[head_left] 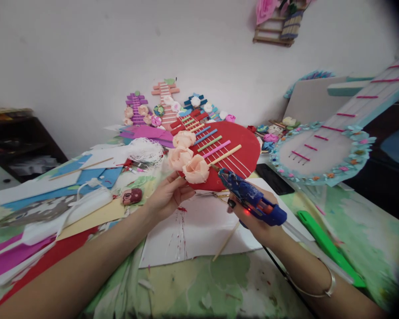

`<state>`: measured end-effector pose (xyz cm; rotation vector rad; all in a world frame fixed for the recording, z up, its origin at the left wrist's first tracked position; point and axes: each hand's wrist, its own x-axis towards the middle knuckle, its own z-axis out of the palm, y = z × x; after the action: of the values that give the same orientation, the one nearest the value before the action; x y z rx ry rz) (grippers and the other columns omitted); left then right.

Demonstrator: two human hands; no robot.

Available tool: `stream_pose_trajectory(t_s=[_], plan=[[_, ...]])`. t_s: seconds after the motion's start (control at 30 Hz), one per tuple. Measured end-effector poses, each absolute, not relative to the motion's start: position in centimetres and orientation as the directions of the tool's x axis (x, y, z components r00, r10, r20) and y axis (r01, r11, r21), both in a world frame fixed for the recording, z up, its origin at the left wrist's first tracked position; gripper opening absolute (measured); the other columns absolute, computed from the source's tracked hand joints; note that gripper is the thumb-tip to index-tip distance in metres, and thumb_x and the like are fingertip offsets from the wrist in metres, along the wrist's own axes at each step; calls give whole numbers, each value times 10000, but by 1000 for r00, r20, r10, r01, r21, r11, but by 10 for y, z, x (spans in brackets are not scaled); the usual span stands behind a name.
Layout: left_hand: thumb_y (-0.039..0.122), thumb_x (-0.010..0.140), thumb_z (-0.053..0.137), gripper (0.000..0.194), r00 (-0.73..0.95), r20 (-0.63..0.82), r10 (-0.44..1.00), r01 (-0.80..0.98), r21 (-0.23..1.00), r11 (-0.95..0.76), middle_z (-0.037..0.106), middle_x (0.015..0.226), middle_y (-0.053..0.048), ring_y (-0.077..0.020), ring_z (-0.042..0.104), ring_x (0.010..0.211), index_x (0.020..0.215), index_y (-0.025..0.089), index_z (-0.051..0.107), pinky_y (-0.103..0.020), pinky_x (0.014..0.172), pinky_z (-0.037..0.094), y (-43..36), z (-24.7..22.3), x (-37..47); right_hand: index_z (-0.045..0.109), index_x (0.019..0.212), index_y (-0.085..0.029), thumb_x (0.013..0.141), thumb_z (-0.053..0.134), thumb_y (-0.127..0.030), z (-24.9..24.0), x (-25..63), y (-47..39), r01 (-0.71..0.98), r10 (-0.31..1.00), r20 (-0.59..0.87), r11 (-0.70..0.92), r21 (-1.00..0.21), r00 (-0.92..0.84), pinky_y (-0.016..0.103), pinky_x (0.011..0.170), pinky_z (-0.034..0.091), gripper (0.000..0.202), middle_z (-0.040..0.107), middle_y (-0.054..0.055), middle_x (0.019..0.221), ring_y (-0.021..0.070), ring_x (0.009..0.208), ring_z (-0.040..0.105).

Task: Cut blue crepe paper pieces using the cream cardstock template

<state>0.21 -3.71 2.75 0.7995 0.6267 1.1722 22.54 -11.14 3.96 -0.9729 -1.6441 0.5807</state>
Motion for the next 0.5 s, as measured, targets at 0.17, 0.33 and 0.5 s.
stream_pose_trajectory(t_s=[0.17,0.33,0.5], plan=[[48,794,657,239,278,-69,958,-536,816,215,760,804,-17,-131,719,593,984,183,605,-189,558,601,-40,22,9,666,863,-210,801,631,-190,43,220,-114,249,805,584,590,-768,-104,337,803,562,74,736,47,883,212,847,704],[60,773,670,252,294,-99,951,-502,830,242,759,799,-41,-143,720,601,995,160,603,-185,538,595,-44,20,14,670,1037,-224,818,646,-221,45,219,-116,310,798,581,599,-738,-158,367,877,552,220,728,70,1038,232,961,692],[86,774,685,267,310,-109,945,-475,843,253,764,831,-60,-149,720,587,1014,162,597,-199,536,599,-50,23,18,652,994,-208,796,643,-276,41,219,-113,371,823,553,557,-743,-129,380,812,565,210,721,74,916,232,830,694]])
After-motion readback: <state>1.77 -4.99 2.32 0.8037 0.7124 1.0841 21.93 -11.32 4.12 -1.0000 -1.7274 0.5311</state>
